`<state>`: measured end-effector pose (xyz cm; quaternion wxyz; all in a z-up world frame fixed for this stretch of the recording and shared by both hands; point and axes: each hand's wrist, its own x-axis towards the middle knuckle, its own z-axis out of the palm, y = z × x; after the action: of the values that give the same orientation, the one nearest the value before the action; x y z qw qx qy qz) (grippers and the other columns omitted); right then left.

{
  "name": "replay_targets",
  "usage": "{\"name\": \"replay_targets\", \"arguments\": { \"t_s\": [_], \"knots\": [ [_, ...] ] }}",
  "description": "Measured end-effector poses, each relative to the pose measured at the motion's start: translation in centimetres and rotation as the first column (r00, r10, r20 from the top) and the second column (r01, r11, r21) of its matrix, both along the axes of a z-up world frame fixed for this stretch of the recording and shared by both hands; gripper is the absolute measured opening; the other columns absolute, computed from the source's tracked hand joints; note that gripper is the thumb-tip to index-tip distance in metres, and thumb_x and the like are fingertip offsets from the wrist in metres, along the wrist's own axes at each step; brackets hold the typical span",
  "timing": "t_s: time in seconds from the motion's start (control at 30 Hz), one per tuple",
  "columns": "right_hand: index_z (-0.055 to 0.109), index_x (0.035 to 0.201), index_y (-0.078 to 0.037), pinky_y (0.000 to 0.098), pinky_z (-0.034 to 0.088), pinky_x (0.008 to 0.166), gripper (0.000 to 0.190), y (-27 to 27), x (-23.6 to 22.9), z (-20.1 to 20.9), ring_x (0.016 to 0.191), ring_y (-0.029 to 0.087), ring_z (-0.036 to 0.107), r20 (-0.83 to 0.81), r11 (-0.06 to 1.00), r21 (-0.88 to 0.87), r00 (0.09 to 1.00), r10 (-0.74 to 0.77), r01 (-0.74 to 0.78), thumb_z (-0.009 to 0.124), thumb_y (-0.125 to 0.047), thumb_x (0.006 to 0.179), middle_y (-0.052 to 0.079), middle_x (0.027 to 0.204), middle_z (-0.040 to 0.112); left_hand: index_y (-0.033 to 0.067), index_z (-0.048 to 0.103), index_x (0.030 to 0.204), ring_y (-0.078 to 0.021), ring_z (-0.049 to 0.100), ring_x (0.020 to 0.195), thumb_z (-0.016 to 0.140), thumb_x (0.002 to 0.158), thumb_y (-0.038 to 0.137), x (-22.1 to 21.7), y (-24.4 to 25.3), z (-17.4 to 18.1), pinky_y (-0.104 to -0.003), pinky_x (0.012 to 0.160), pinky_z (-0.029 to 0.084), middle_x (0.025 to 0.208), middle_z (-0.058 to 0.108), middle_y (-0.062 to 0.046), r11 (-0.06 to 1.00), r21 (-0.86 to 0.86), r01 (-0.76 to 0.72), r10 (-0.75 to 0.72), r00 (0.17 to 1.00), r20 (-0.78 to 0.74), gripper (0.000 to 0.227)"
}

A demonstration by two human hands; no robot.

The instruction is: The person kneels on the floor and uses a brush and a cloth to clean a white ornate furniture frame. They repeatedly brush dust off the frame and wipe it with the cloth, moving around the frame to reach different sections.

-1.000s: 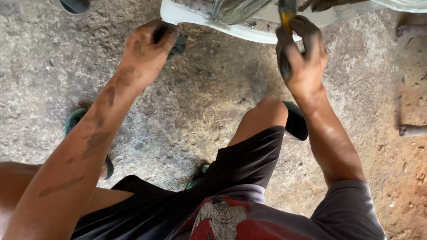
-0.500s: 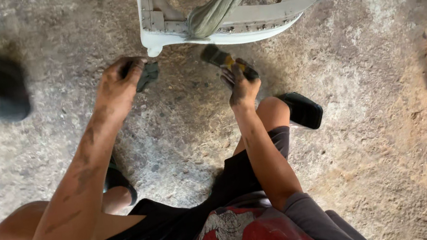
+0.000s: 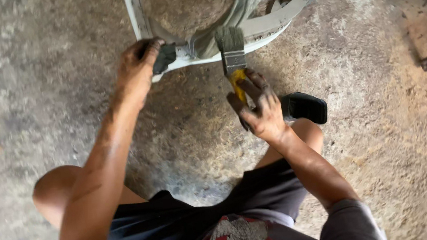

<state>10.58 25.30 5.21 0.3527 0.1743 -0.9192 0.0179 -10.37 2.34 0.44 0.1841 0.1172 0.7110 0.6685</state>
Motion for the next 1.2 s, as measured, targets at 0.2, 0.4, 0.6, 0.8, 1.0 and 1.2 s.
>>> {"name": "replay_targets", "arguments": {
  "t_s": [0.2,0.4,0.6,0.8,1.0,1.2],
  "knots": [
    [0.067,0.126,-0.010,0.0552,0.055,0.110,0.034,-2.4,-2.4,-0.1,0.137,0.043,0.047,-0.005,0.979,0.109,0.985,-0.172,0.171,0.076,-0.002,0.094,0.019,0.142,0.046,0.0048,0.071,0.123,-0.0163,0.067,0.093,0.065,0.100,0.029,0.2,0.9,-7.6,-0.030,0.079,0.053,0.114,0.076,-0.007,0.991,0.129,0.032,-0.073,0.943,0.325,0.034],
    [0.067,0.122,-0.010,0.0536,0.055,0.109,0.032,-5.3,-3.9,-2.0,0.138,0.042,0.046,0.048,0.858,0.096,0.858,-0.511,0.505,0.072,0.002,0.093,0.018,0.140,0.046,0.0043,0.073,0.122,-0.0159,0.069,0.098,0.063,0.102,0.031,-0.6,-0.7,-13.6,-0.028,0.088,0.054,0.111,0.076,-0.008,0.981,0.158,0.110,-0.162,0.914,0.372,0.035],
    [0.067,0.118,-0.008,0.0407,0.065,0.089,0.029,-12.5,-3.7,-1.7,0.119,0.032,0.062,0.320,0.837,-0.108,0.816,-0.481,0.536,0.069,0.005,0.093,0.019,0.132,0.058,-0.0001,0.071,0.125,-0.0184,0.069,0.101,0.065,0.102,0.031,-2.3,-0.3,-15.9,-0.032,0.091,0.053,0.115,0.076,-0.010,0.928,0.365,0.077,-0.228,0.892,0.390,0.039],
    [0.057,0.122,0.005,0.0291,0.067,0.069,0.023,-8.0,-4.3,5.9,0.079,0.020,0.073,0.242,0.855,-0.353,0.920,-0.309,0.380,0.074,-0.003,0.109,0.016,0.108,0.072,0.0010,0.068,0.125,-0.0175,0.067,0.098,0.065,0.101,0.033,-3.6,-0.7,-15.9,-0.033,0.083,0.054,0.116,0.073,-0.010,0.939,0.343,0.017,-0.181,0.872,0.454,0.040],
    [0.068,0.111,0.003,0.0297,0.066,0.072,0.017,-3.0,-15.9,4.2,0.083,0.021,0.075,0.732,0.829,-0.067,0.592,-0.338,0.556,0.073,-0.013,0.109,0.019,0.105,0.075,-0.0023,0.070,0.120,-0.0185,0.065,0.092,0.065,0.103,0.032,-3.9,-1.3,-15.4,-0.034,0.080,0.054,0.109,0.073,-0.012,0.893,0.448,-0.054,-0.168,0.881,0.442,0.038],
    [0.059,0.120,0.013,0.0408,0.062,0.074,0.047,-5.0,-21.7,-0.8,0.088,0.035,0.066,0.749,0.914,0.093,0.577,-0.326,0.396,0.083,-0.013,0.088,0.028,0.104,0.065,0.0001,0.071,0.121,-0.0164,0.068,0.091,0.063,0.102,0.030,-3.8,-2.4,-13.6,-0.032,0.081,0.057,0.108,0.075,-0.010,0.894,0.440,-0.086,-0.114,0.905,0.409,0.037]
  ]
}}
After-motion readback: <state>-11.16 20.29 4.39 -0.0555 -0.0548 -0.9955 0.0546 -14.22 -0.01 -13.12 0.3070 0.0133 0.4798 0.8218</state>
